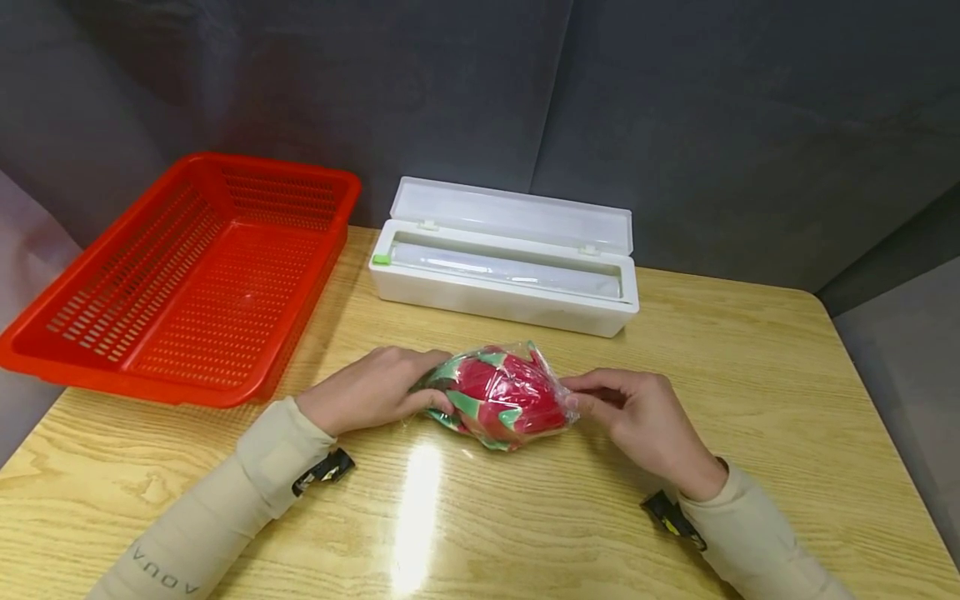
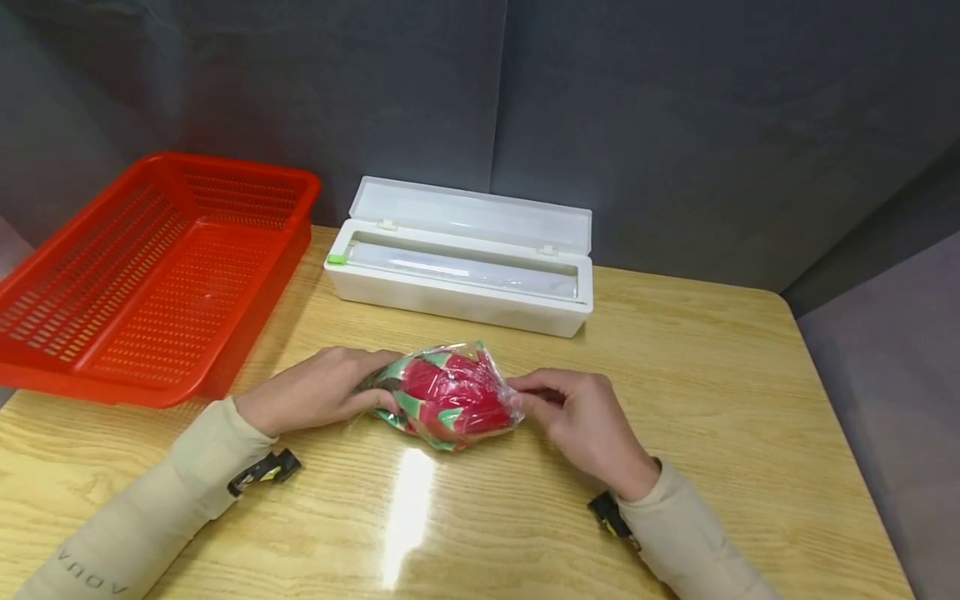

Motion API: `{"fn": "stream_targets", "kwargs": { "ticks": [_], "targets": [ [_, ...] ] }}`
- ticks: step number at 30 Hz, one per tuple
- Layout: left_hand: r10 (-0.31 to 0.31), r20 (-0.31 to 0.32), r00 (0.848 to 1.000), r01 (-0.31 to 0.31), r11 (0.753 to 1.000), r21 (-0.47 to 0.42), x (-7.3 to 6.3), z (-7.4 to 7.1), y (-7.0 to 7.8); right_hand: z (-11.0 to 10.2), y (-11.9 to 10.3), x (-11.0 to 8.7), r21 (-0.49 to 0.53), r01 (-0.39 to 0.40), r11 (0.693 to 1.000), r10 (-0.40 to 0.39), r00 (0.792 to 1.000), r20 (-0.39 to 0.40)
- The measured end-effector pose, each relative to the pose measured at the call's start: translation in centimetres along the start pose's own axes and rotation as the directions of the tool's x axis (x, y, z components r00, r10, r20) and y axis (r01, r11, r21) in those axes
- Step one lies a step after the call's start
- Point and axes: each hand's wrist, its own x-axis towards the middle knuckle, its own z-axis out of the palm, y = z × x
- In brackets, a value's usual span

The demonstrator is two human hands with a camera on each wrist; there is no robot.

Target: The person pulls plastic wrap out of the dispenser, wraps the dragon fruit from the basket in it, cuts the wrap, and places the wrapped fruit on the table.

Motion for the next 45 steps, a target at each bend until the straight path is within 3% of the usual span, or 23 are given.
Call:
{"fn": "stream_targets", "kwargs": {
  "ticks": [6, 14, 19, 22, 28, 34, 36, 42, 45],
  "targets": [
    [-0.007, 0.0, 1.0, 0.007, 1.0, 0.005, 0.0, 0.0, 0.0, 0.2, 0.0, -0.1, -0.028, 0.052, 0.998, -0.053, 0.998, -0.025],
    [-0.003, 0.0, 1.0, 0.003, 1.0, 0.007, -0.1, -0.1, 0.0, 0.0, -0.4, -0.3, 0.022, 0.005, 1.0, -0.005, 1.0, -0.001],
    [0.003, 0.008, 1.0, -0.003, 1.0, 0.008, -0.1, 0.0, 0.0, -0.6, -0.5, -0.5, 0.124, -0.037, 0.992, 0.025, 0.995, 0.097],
    [0.004, 0.013, 1.0, -0.004, 1.0, 0.011, 0.0, 0.0, 0.0, -0.8, -0.3, -0.6, 0.151, -0.006, 0.988, -0.015, 0.99, 0.14],
    [0.006, 0.016, 1.0, -0.007, 1.0, 0.009, 0.0, -0.1, -0.1, -0.6, 0.0, -0.5, -0.027, 0.182, 0.983, -0.181, 0.983, 0.04],
    [0.006, 0.021, 1.0, -0.006, 1.0, -0.011, 0.0, -0.1, -0.1, -0.2, 0.3, -0.4, -0.182, 0.364, 0.914, -0.373, 0.928, -0.02],
    [0.003, 0.023, 1.0, -0.003, 1.0, -0.008, 0.0, -0.1, -0.1, -0.2, 0.4, -0.4, -0.217, 0.383, 0.898, -0.396, 0.918, -0.017],
    [-0.004, 0.018, 1.0, 0.004, 1.0, 0.005, 0.0, -0.1, -0.1, 0.0, 0.5, -0.3, -0.246, 0.365, 0.898, -0.382, 0.924, -0.021],
    [-0.003, 0.017, 1.0, 0.003, 1.0, 0.008, 0.0, -0.1, -0.2, 0.1, 0.6, -0.3, -0.272, 0.415, 0.868, -0.441, 0.897, -0.038]
  ]
}}
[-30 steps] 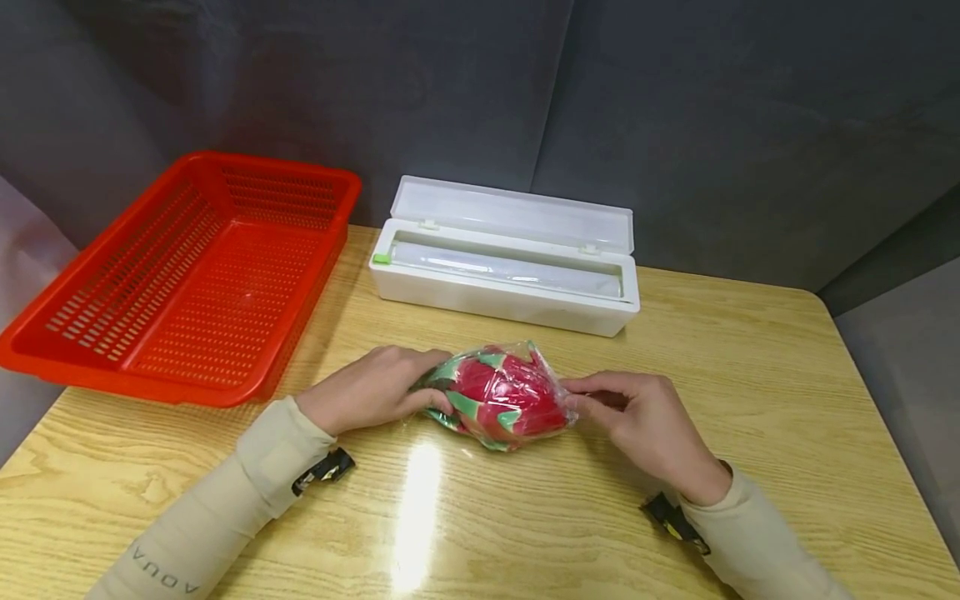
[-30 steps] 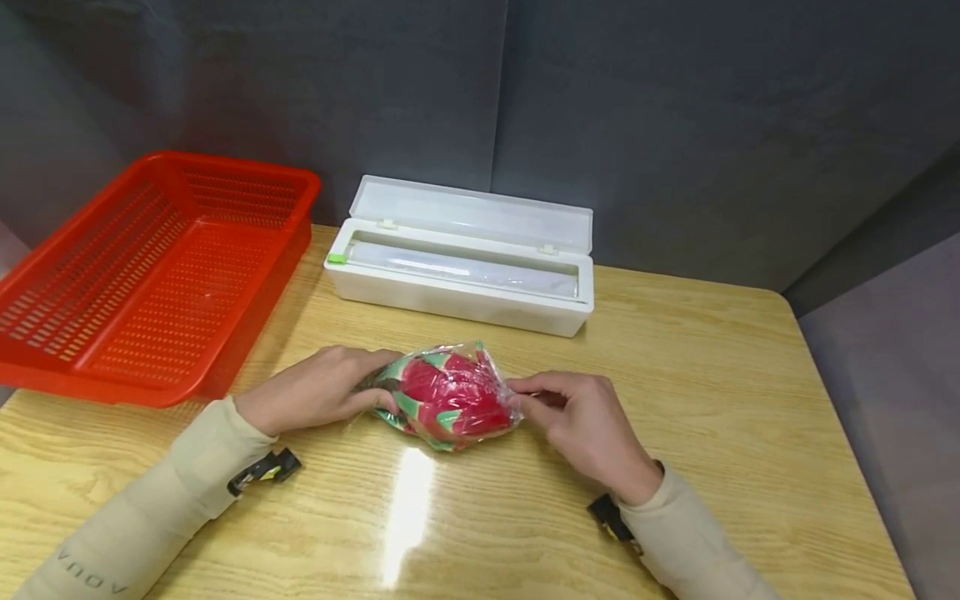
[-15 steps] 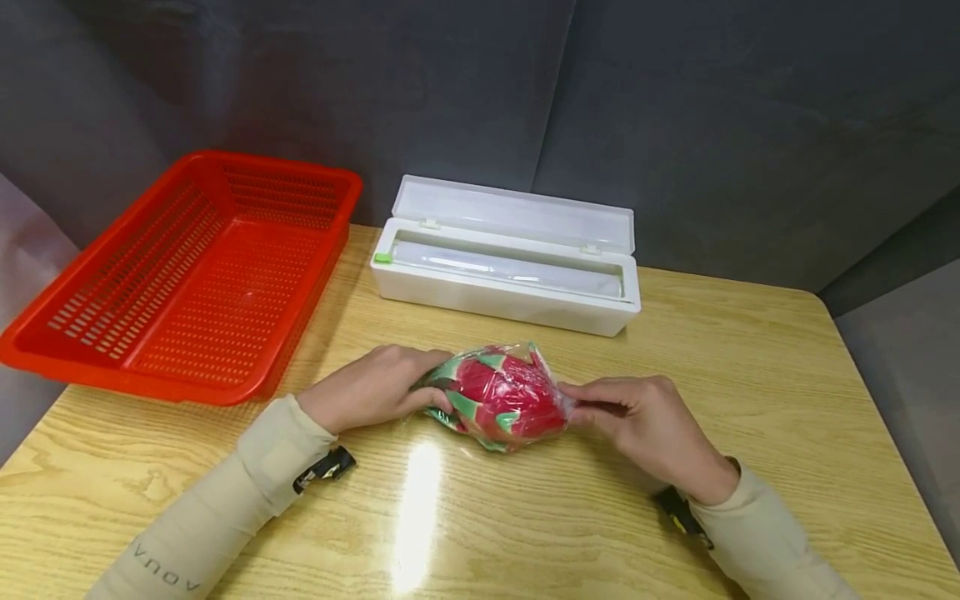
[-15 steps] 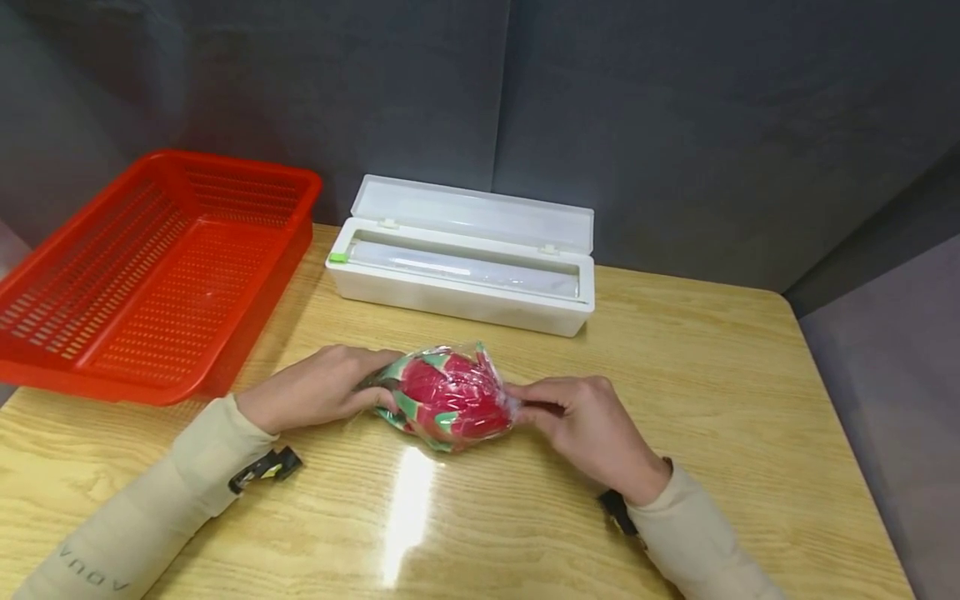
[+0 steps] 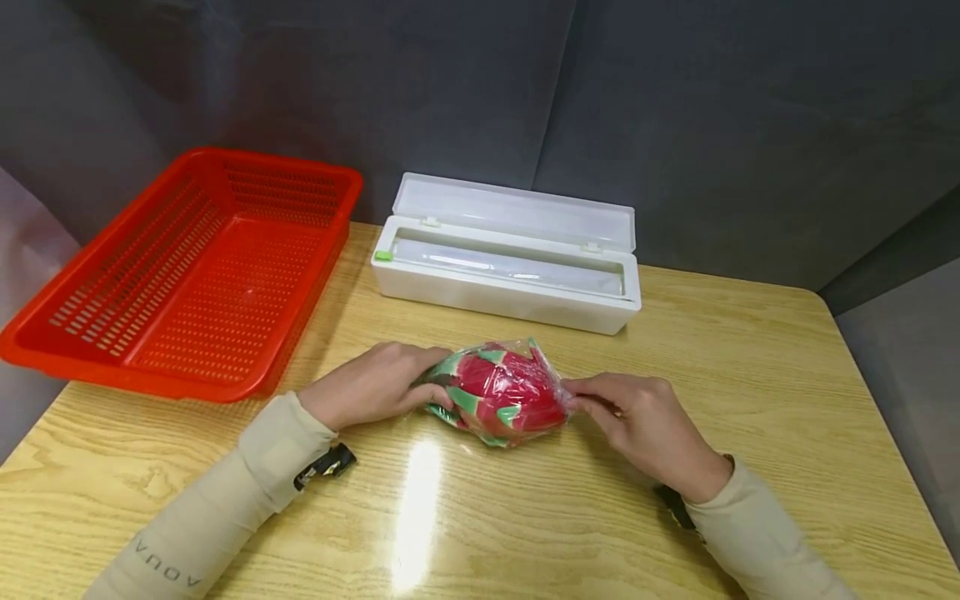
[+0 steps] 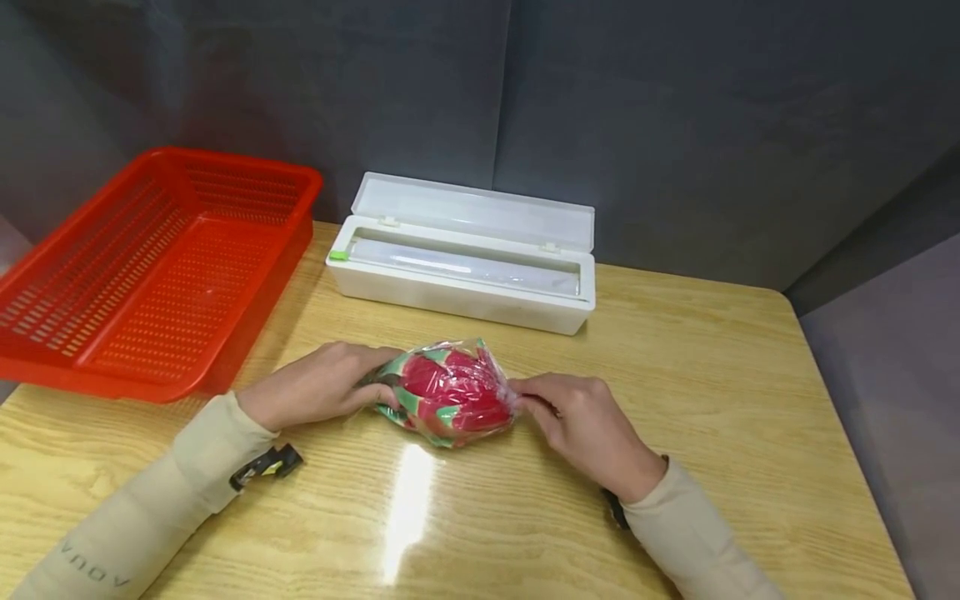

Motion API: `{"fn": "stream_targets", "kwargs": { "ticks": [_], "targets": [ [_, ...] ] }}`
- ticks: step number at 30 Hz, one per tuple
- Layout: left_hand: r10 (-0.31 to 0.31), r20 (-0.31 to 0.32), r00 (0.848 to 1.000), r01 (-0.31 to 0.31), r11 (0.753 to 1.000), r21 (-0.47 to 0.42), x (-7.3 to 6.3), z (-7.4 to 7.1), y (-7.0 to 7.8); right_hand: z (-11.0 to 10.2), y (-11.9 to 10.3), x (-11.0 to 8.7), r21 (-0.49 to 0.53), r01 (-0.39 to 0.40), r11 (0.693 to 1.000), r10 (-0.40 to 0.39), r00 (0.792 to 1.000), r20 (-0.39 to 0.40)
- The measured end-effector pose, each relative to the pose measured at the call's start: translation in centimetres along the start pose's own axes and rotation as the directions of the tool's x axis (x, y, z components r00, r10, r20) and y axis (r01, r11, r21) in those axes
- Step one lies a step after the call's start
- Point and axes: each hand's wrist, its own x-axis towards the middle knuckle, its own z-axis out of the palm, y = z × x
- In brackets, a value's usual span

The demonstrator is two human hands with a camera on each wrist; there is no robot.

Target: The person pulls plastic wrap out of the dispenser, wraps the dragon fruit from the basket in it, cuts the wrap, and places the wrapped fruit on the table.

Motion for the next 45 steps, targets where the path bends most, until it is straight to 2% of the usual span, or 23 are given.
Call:
{"fn": "stream_targets", "kwargs": {
  "ticks": [4, 6, 15, 18, 24, 32, 42, 45],
  "targets": [
    [0.003, -0.004, 1.0, -0.003, 1.0, 0.001, 0.0, -0.1, 0.0, 0.3, 0.2, 0.0, -0.041, 0.094, 0.995, -0.096, 0.994, -0.045],
    [0.002, -0.006, 1.0, -0.002, 1.0, 0.004, 0.1, -0.1, 0.0, 0.5, 0.2, -0.1, -0.064, 0.117, 0.991, -0.121, 0.991, -0.054],
    [0.0, -0.006, 1.0, 0.0, 1.0, 0.014, 0.1, 0.0, 0.1, 0.7, -0.2, -0.3, -0.114, 0.124, 0.986, -0.13, 0.99, -0.055],
    [-0.009, -0.003, 1.0, 0.009, 1.0, 0.027, 0.0, 0.1, 0.2, 0.6, -0.6, -0.3, -0.129, 0.116, 0.985, -0.121, 0.992, -0.037],
    [-0.01, -0.002, 1.0, 0.01, 0.999, 0.04, -0.1, 0.1, 0.2, 0.2, -1.4, -0.2, -0.129, 0.074, 0.989, -0.066, 0.996, 0.061],
    [-0.009, 0.001, 1.0, 0.009, 0.999, 0.036, 0.2, 0.1, 0.1, 0.9, -1.2, -0.2, -0.172, 0.077, 0.982, -0.081, 0.997, -0.018],
    [0.002, 0.003, 1.0, -0.002, 1.0, 0.027, 0.4, 0.1, 0.1, 1.0, -1.7, -0.2, -0.236, 0.024, 0.972, -0.029, 0.999, -0.018],
    [-0.004, 0.003, 1.0, 0.003, 1.0, 0.03, 0.3, 0.1, 0.1, 1.1, -1.8, -0.2, -0.234, 0.006, 0.972, -0.016, 0.999, -0.044]
  ]
}}
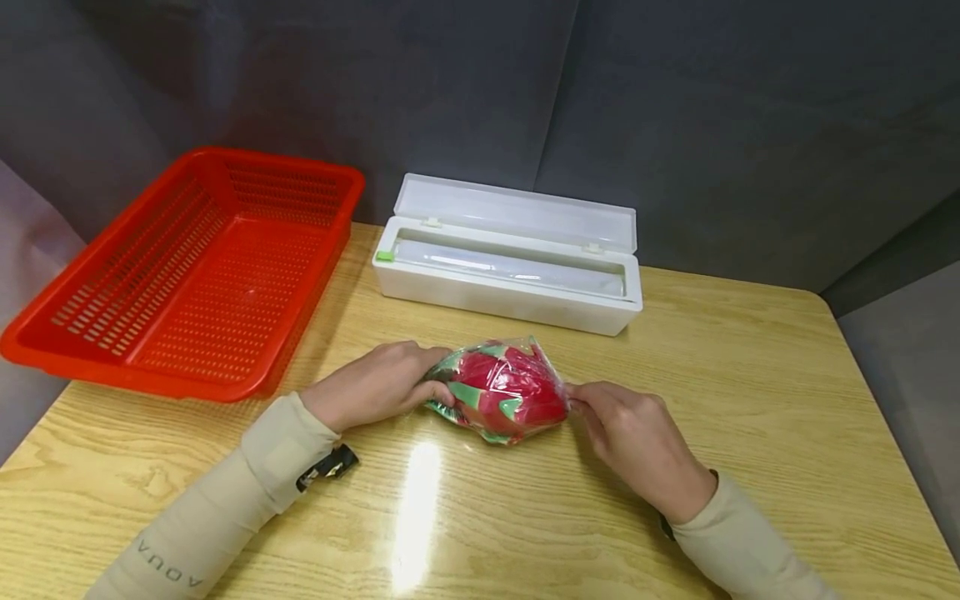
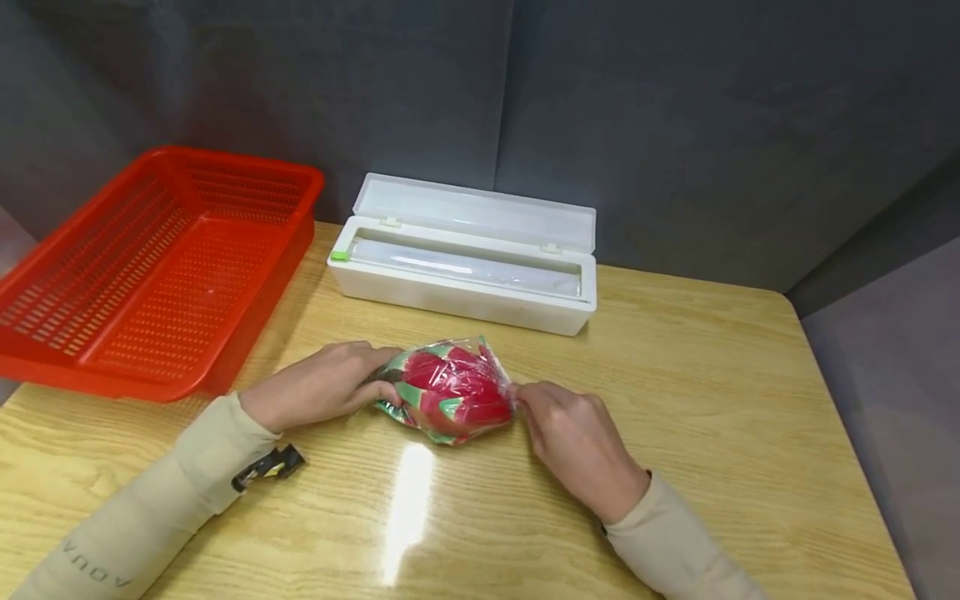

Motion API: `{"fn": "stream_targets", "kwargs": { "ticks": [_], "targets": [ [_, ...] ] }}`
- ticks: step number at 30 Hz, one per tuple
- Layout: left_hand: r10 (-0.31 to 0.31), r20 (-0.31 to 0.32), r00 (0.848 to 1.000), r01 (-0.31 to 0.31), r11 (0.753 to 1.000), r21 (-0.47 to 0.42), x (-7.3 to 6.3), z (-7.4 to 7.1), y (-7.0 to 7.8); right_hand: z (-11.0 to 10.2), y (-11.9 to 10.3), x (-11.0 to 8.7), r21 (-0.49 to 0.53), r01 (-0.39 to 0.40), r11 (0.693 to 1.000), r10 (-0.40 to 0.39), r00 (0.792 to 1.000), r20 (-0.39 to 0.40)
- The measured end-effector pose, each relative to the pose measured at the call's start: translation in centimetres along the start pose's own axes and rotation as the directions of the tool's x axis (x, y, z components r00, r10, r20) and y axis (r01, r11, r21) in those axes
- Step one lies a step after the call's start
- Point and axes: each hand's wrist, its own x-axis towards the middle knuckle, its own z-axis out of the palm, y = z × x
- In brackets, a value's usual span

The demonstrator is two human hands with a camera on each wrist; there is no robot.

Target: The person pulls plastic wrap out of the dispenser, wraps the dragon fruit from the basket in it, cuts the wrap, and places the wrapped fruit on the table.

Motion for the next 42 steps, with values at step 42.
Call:
{"fn": "stream_targets", "kwargs": {
  "ticks": [42],
  "targets": [
    [-0.007, -0.02, 1.0, 0.007, 1.0, 0.023, -0.1, 0.1, 0.4, -1.7, 0.5, 0.5, 0.241, -0.34, 0.909, 0.297, 0.934, 0.199]
  ]
}}
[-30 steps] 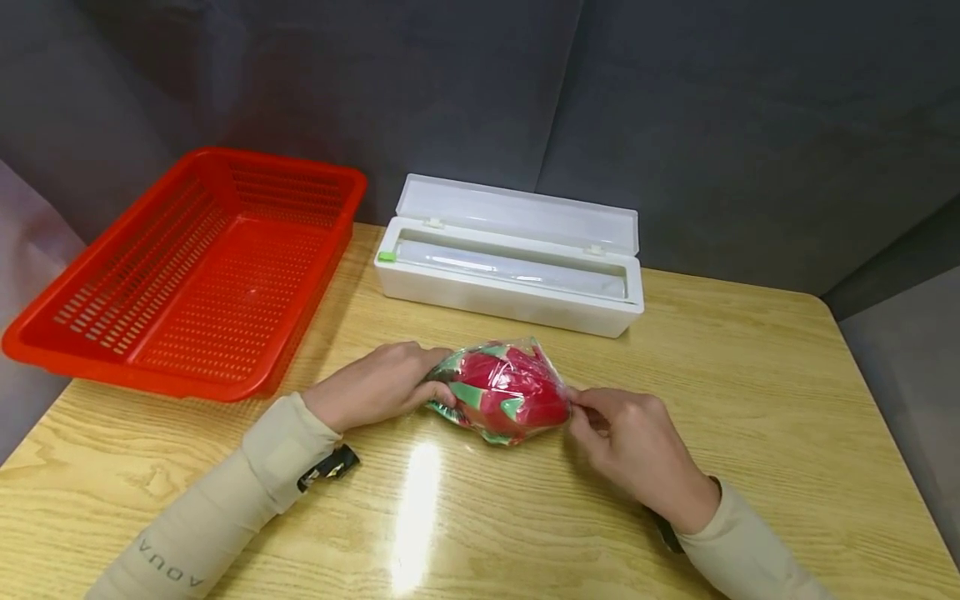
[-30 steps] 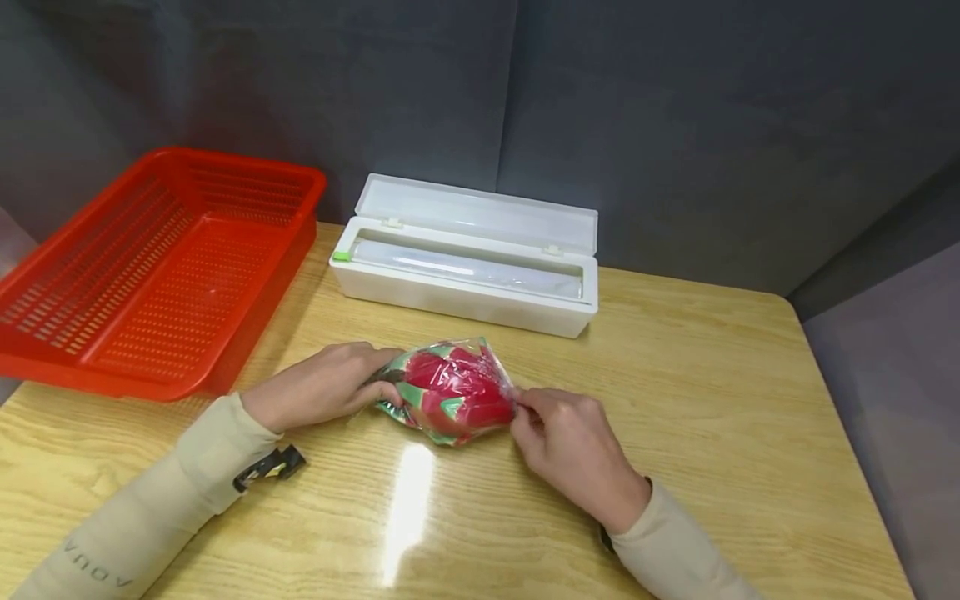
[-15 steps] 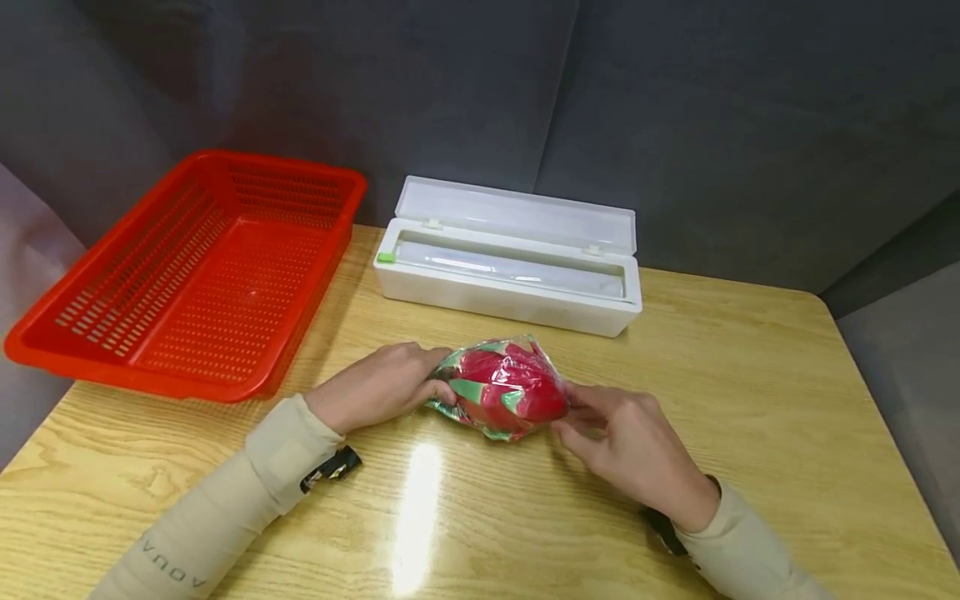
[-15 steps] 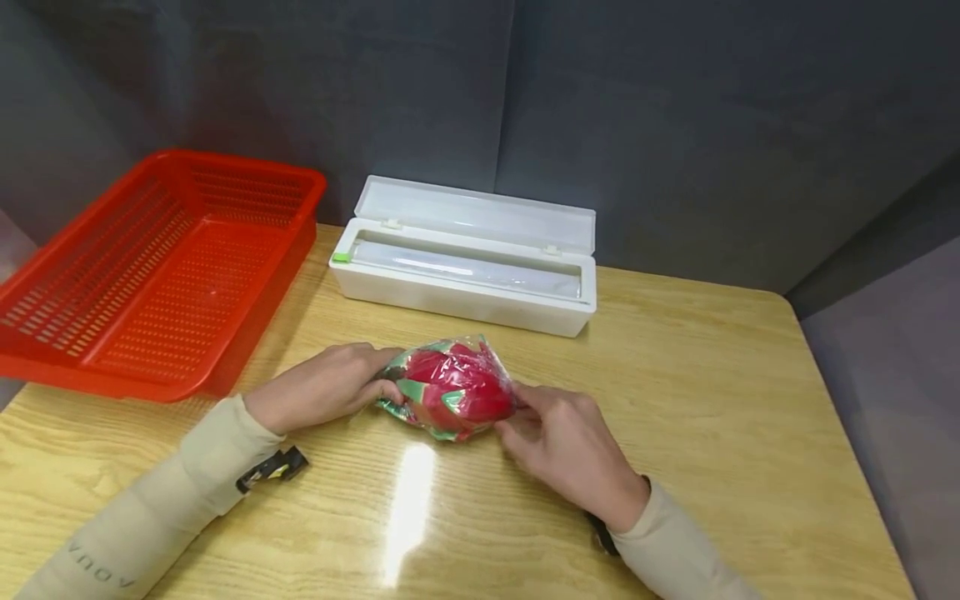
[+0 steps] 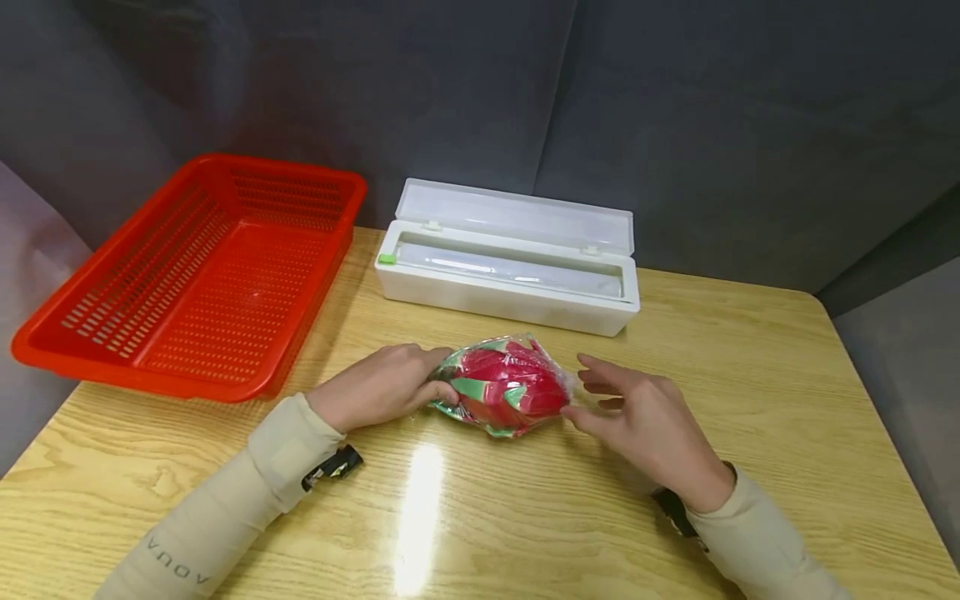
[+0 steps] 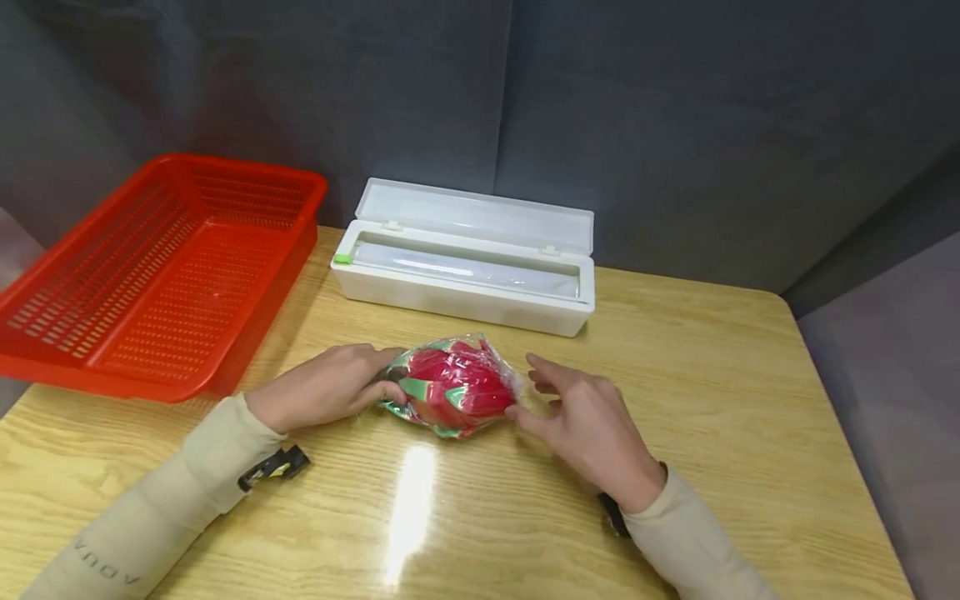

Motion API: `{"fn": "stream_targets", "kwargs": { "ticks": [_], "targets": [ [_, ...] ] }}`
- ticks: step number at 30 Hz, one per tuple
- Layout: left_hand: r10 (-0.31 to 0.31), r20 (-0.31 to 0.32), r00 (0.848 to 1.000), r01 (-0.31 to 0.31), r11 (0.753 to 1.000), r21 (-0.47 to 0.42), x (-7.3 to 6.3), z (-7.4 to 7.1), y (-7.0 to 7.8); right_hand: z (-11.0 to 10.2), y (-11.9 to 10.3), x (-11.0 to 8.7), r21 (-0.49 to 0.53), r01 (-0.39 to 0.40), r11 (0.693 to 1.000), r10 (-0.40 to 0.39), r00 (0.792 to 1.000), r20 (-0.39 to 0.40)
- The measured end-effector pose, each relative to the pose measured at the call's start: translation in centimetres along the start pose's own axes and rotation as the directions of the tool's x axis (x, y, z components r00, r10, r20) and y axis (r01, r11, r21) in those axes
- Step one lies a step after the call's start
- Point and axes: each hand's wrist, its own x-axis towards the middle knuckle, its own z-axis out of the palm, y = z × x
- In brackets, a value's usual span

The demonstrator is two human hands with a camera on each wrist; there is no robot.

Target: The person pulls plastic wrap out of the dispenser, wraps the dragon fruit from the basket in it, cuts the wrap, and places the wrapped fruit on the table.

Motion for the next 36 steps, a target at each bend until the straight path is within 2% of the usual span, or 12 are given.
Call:
{"fn": "stream_targets", "kwargs": {
  "ticks": [3, 7, 15, 21, 24, 28, 36],
  "targets": [
    [0.004, 0.001, 1.0, -0.004, 1.0, 0.009, 0.0, 0.0, -0.1, 0.6, -0.2, 0.1, -0.018, 0.075, 0.997, -0.076, 0.996, -0.045],
    [0.015, 0.003, 1.0, -0.015, 1.0, 0.015, 0.2, 0.0, 0.0, 1.5, -0.4, 0.2, -0.067, 0.165, 0.984, -0.171, 0.98, -0.1],
    [-0.013, 0.013, 1.0, 0.013, 1.0, 0.014, 0.3, -0.1, 0.2, 2.3, -0.3, 0.3, -0.163, 0.219, 0.962, -0.238, 0.965, -0.109],
    [-0.046, 0.045, 0.998, 0.05, 0.994, -0.092, -0.2, -0.7, -0.6, 2.2, 0.0, 0.5, -0.169, 0.233, 0.958, -0.251, 0.963, -0.094],
    [-0.026, 0.054, 0.998, 0.033, 0.99, -0.135, -0.4, -1.1, -1.1, 2.1, 0.3, 0.6, -0.164, 0.226, 0.96, -0.244, 0.965, -0.099],
    [0.01, 0.036, 0.999, -0.005, 0.992, -0.128, -0.5, -1.6, -1.6, 2.0, 0.7, 0.6, -0.152, 0.223, 0.963, -0.241, 0.965, -0.109],
    [0.032, -0.024, 0.999, -0.035, 0.991, -0.129, -0.2, -2.1, -1.7, 1.6, 1.0, 0.6, -0.147, 0.205, 0.968, -0.222, 0.97, -0.105]
  ]
}}
